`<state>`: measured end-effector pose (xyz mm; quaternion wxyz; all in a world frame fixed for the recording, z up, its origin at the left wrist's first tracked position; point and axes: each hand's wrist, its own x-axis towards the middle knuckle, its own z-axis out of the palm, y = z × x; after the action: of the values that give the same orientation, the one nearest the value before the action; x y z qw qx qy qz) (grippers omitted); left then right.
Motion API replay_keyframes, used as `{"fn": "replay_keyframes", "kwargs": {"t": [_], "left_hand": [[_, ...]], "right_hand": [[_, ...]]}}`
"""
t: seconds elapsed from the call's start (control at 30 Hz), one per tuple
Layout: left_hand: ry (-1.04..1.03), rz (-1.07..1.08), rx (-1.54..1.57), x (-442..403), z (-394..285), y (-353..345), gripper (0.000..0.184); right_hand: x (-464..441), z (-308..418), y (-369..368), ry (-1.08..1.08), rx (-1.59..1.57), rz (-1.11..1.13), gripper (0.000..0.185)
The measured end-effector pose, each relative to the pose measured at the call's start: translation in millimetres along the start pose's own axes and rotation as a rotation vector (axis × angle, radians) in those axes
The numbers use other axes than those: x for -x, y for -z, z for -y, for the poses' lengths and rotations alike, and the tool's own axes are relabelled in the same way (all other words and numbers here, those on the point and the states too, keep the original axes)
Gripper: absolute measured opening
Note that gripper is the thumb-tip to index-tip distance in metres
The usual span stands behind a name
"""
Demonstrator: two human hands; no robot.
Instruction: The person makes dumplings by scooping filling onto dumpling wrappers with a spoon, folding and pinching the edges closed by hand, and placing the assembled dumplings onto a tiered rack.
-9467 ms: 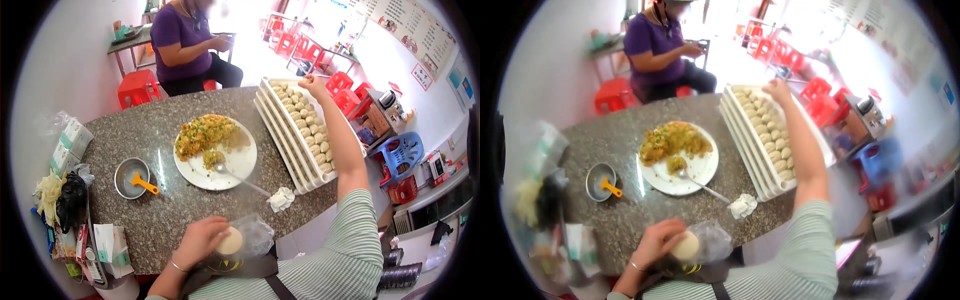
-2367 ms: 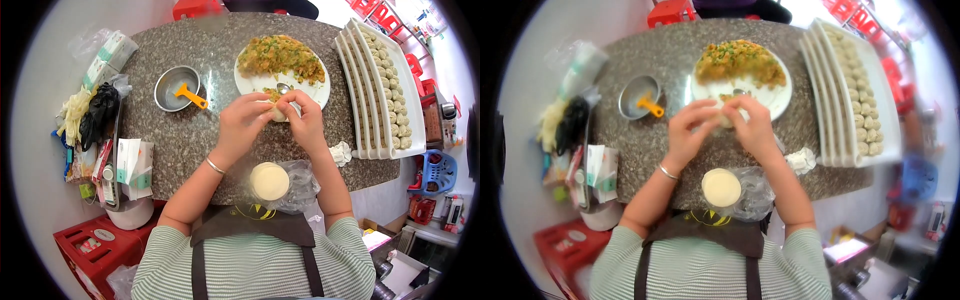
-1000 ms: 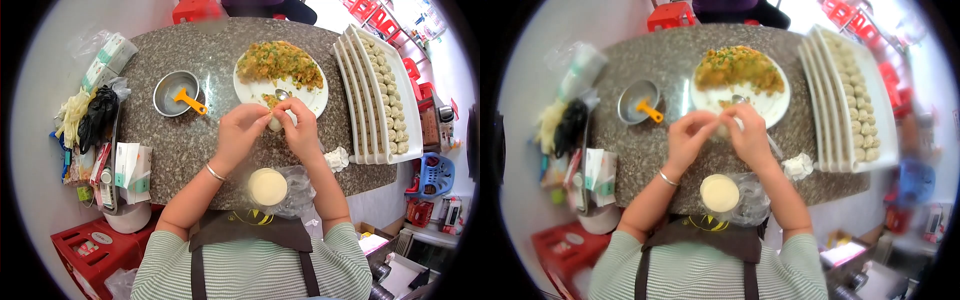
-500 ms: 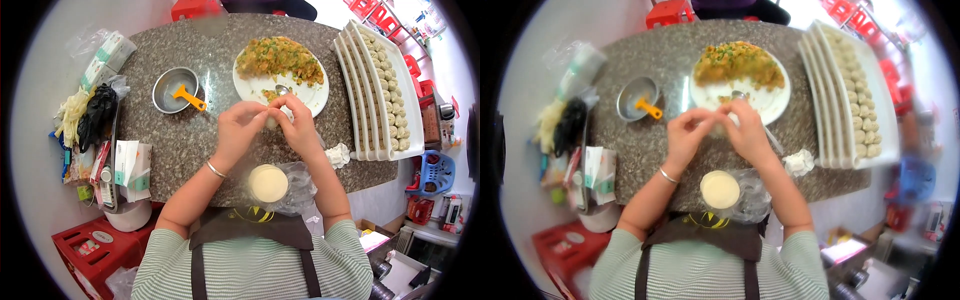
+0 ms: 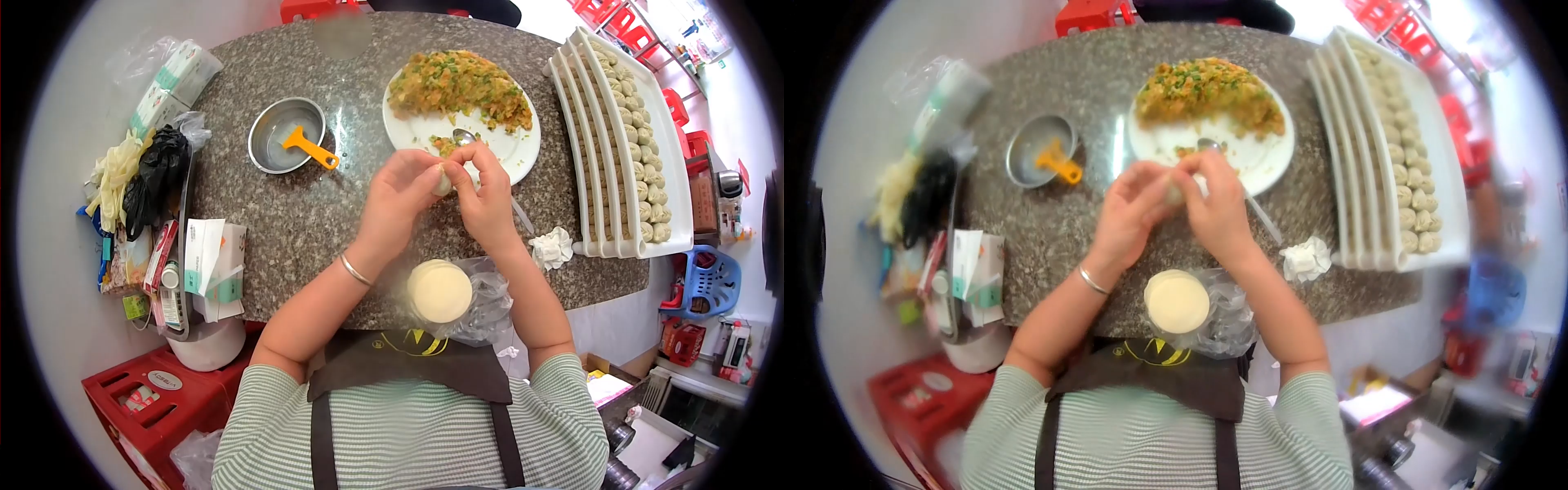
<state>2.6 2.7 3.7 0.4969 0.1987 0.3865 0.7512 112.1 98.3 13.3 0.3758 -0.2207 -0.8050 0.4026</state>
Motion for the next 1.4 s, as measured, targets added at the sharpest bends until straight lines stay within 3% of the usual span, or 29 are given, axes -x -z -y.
{"fn": "replay_keyframes", "kwargs": {"t": [0.23,0.37,0.47,0.53,0.63,0.83,0.9,0.97,1.03,1.07,1.1,1.17,1.2,1.33,1.4], "left_hand": [[-0.056,0.012,-0.166,-0.9,1.5,8.7,0.016],[0.059,0.074,-0.040,-1.7,-3.2,3.2,0.025],[0.185,0.109,0.091,-3.6,-9.1,5.0,0.032],[0.236,0.164,0.160,-4.6,-12.9,7.8,0.035],[0.323,0.231,0.174,-4.4,-15.6,11.1,0.038],[0.360,0.248,0.188,-1.6,-20.6,7.6,0.042],[0.303,0.200,-0.021,-0.3,-22.2,-0.6,0.042],[0.313,0.279,0.014,6.0,-21.0,-1.8,0.043],[0.357,0.361,0.016,9.7,-29.8,-7.4,0.043],[0.392,0.397,-0.016,14.0,-37.9,-11.3,0.043],[0.295,0.471,-0.179,19.9,-35.3,-9.9,0.042],[0.018,0.635,-0.628,25.4,-37.7,-7.8,0.038],[-0.162,0.718,-0.917,25.4,-41.9,-8.5,0.034],[-0.111,0.771,-1.039,32.4,-38.1,-6.7,0.023],[-0.010,0.805,-1.008,32.4,-40.0,-7.5,0.019]], "right_hand": [[0.6,4.4,0.3,-0.046,0.006,-0.024,0.009],[-1.3,3.6,5.6,-0.043,0.037,-0.026,0.008],[-4.1,-0.7,8.1,-0.200,-0.138,-0.089,0.007],[-10.2,-2.2,16.7,-0.245,-0.378,-0.023,0.009],[-10.0,-17.1,30.3,-0.221,-0.442,0.154,0.014],[-10.9,-6.9,36.0,-0.179,-0.460,0.151,0.027],[-7.7,23.1,45.3,-0.138,-0.212,0.272,0.047],[-5.5,44.4,57.1,0.033,0.161,0.413,0.048],[-10.7,59.5,81.3,0.108,0.219,0.459,0.045],[-18.5,70.9,98.0,0.076,0.239,0.393,0.043],[-30.1,81.0,115.6,0.052,0.251,0.333,0.041],[-59.5,77.5,158.0,-0.160,0.211,0.114,0.040],[-80.0,66.5,183.8,-0.158,0.291,0.018,0.042],[-147.5,-38.7,299.3,-0.202,0.452,-0.274,0.038],[-164.3,-93.6,348.4,-0.227,0.498,-0.366,0.050]]}}
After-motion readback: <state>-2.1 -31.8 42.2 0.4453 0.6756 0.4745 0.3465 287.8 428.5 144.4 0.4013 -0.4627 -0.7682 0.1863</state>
